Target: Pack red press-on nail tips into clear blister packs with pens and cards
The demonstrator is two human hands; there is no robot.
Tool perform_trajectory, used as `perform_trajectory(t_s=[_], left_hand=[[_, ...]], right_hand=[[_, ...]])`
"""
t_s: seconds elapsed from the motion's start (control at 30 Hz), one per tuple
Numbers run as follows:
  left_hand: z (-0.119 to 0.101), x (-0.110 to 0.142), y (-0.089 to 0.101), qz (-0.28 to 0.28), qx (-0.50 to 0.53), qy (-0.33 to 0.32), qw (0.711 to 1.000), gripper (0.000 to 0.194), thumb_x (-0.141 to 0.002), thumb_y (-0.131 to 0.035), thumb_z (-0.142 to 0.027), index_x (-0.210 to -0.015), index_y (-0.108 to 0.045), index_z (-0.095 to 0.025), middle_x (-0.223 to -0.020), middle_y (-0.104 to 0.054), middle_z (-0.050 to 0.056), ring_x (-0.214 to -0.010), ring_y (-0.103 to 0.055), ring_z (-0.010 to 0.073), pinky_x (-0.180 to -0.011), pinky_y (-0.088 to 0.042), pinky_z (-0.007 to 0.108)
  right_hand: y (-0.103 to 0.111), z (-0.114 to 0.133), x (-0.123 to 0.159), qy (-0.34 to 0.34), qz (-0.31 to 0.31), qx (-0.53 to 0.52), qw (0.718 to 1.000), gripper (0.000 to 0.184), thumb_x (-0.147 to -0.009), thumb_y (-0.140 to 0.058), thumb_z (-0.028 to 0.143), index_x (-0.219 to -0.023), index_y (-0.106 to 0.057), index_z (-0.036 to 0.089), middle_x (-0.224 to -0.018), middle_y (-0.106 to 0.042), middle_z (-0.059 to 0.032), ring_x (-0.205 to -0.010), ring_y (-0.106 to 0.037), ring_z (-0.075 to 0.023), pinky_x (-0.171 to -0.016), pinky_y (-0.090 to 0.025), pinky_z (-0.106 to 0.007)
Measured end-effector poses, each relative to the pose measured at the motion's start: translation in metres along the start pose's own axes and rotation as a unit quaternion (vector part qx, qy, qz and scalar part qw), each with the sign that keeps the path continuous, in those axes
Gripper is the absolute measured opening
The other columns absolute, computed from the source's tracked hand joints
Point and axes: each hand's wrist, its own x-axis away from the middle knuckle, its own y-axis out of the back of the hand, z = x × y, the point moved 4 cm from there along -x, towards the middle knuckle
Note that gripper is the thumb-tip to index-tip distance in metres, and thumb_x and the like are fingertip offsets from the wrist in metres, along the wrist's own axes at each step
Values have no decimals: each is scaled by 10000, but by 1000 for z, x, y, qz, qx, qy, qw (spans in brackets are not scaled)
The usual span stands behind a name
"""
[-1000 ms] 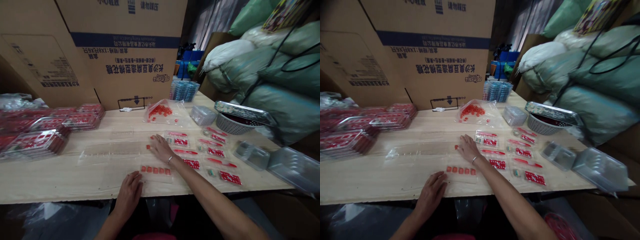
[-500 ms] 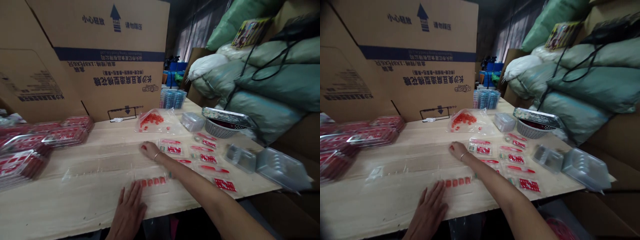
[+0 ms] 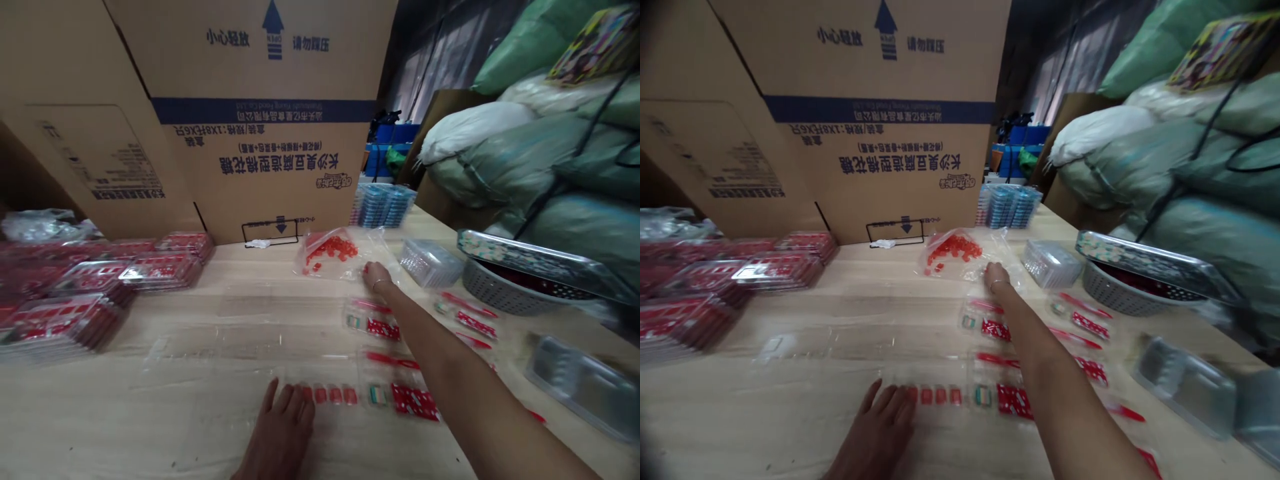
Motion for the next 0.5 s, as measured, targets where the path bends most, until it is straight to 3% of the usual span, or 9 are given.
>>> perform_trajectory(t_s=[0.13, 0.23, 0.37, 0.5], left_hand=[[21, -42, -5, 130, -5, 19, 991, 323, -809, -514, -57, -1081, -627, -190, -1048, -691, 85, -933, -627, 236, -925, -448, 463], [37, -70, -6, 215, 4, 29, 976, 338, -846, -477, -75, -1153, -587, -164, -1094, -662, 109, -991, -602, 252, -916, -453, 447], [54, -100, -9, 237, 8, 36, 971, 310, -848, -434, -54, -1104, -593, -129, -1075, -645, 138, -1000, -583, 267, -847, -476, 410], [66, -120, -9, 238, 10, 36, 971, 256, -821, -453, -48, -990, -627, -129, -1039, -662, 119, -977, -588, 250, -828, -479, 363]], right_hand=[[-1, -3, 1, 29, -2, -49, 998, 283, -906, -574, 320, -1136, -574, 155, -1151, -590, -81, -991, -600, -202, -840, -514, -399], [4, -3, 13, 60, -17, -109, 992, 164, -877, -595, 266, -967, -636, 136, -1008, -648, -66, -925, -609, -189, -828, -493, -365], [9, -1, 45, 105, -27, -213, 971, 87, -780, -610, 221, -784, -657, 148, -806, -674, -32, -793, -608, -166, -727, -467, -267], [15, -6, 70, 107, -15, -298, 948, 170, -800, -560, 283, -868, -654, 160, -699, -633, 12, -582, -557, -108, -550, -441, -216]])
